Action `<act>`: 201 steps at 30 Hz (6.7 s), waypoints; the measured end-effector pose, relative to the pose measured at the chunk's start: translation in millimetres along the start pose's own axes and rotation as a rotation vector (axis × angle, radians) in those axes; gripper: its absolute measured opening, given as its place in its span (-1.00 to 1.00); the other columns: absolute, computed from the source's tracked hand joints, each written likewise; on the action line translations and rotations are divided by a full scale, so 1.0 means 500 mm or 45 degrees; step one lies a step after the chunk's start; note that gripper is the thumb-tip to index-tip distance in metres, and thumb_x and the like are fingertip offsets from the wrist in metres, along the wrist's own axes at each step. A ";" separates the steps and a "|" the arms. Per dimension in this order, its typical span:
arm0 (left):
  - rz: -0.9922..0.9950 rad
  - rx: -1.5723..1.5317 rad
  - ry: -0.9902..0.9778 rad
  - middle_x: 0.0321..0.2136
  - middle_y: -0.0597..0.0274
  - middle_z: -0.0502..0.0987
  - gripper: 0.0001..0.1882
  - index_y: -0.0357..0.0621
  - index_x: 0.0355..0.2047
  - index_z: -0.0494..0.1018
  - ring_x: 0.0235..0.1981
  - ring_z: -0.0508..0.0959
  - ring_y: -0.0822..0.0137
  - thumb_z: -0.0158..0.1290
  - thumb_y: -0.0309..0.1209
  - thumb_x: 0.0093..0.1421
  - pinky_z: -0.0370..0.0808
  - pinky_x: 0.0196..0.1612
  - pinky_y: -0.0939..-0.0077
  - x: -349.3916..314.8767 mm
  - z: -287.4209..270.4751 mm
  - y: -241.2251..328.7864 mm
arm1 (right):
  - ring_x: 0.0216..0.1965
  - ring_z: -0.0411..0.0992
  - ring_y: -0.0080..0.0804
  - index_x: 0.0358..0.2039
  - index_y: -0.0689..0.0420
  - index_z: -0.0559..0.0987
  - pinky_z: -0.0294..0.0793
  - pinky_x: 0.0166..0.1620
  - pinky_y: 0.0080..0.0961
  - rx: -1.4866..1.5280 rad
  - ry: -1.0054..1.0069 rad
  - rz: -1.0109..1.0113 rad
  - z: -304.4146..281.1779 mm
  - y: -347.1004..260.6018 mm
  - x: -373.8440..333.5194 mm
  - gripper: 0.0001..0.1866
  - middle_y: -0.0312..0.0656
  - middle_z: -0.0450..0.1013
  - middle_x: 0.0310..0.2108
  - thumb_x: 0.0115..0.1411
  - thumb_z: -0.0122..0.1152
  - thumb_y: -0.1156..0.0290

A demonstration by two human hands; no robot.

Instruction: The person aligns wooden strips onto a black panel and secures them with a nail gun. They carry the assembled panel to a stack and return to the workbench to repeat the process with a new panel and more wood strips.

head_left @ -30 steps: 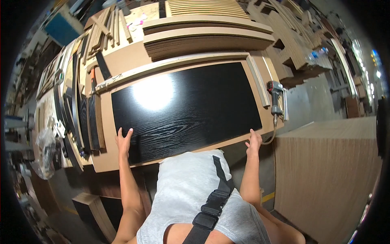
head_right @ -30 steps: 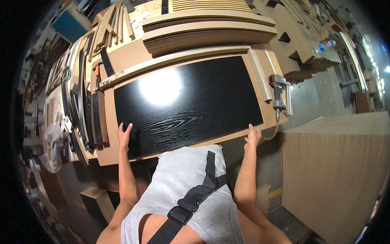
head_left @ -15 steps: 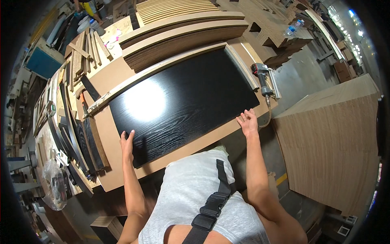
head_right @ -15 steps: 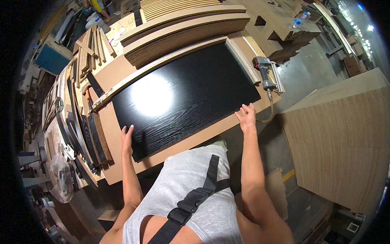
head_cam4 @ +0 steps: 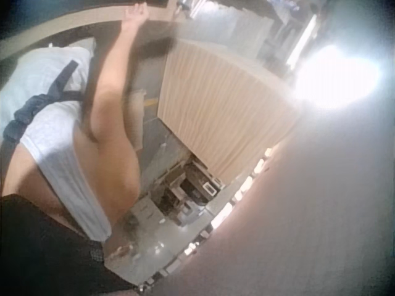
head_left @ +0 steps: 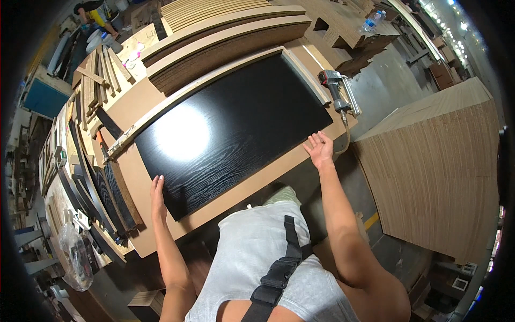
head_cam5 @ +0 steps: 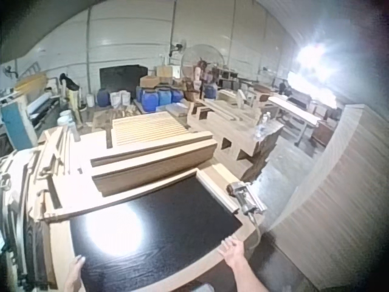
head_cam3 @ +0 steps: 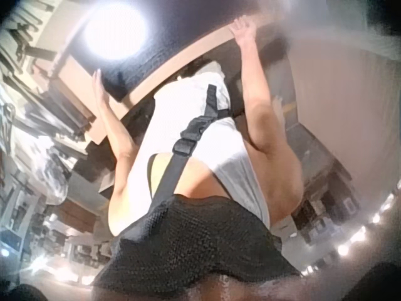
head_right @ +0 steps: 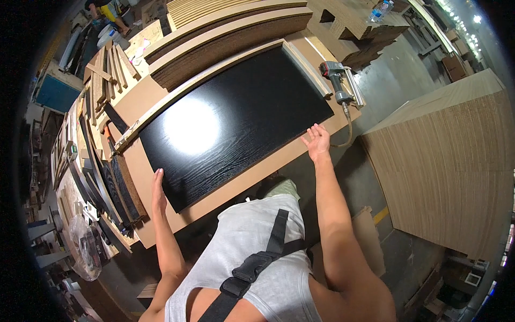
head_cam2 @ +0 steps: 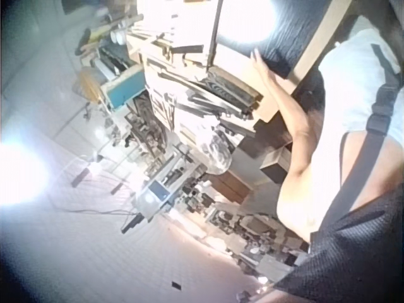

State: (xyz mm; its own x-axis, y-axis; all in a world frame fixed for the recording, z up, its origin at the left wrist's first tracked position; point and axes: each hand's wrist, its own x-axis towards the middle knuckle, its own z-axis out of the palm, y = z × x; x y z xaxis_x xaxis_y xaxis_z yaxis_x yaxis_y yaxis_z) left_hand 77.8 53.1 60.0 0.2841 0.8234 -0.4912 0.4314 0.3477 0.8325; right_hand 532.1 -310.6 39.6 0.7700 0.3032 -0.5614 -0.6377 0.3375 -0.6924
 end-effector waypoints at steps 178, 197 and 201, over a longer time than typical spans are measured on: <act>1.171 1.273 0.103 0.34 0.08 0.18 -0.41 0.18 0.27 0.34 0.40 0.13 0.11 0.10 -0.03 0.27 -0.12 0.38 -0.39 0.401 0.632 0.311 | -0.62 0.42 -0.43 -0.09 0.22 0.43 0.53 -0.48 -0.42 -1.399 -0.575 0.378 0.519 -0.319 0.385 -0.60 -0.23 0.37 -0.59 -0.02 0.16 0.60; 0.718 1.370 0.447 0.36 0.16 0.14 -0.05 0.20 0.38 0.17 0.43 0.03 0.16 0.09 0.35 0.08 -0.21 0.43 -0.28 0.384 0.383 0.240 | -0.64 0.44 -0.45 -0.12 0.28 0.45 0.53 -0.50 -0.48 -1.453 -0.848 0.395 0.628 -0.158 0.265 -0.60 -0.22 0.43 -0.58 -0.06 0.17 0.63; 0.756 1.362 0.456 0.34 0.15 0.16 -0.05 0.20 0.37 0.19 0.42 0.05 0.16 0.10 0.36 0.07 -0.19 0.42 -0.29 0.385 0.382 0.241 | -0.64 0.44 -0.46 -0.12 0.27 0.45 0.52 -0.50 -0.48 -1.491 -0.822 0.390 0.634 -0.151 0.262 -0.59 -0.22 0.42 -0.58 -0.07 0.17 0.64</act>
State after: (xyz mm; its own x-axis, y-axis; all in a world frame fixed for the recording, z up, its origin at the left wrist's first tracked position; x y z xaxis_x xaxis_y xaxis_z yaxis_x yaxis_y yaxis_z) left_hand 347.8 168.0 16.5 0.4958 0.8602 0.1196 0.8374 -0.5100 0.1966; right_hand 674.4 -13.8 162.1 0.2510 0.6945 -0.6743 -0.1408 -0.6629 -0.7353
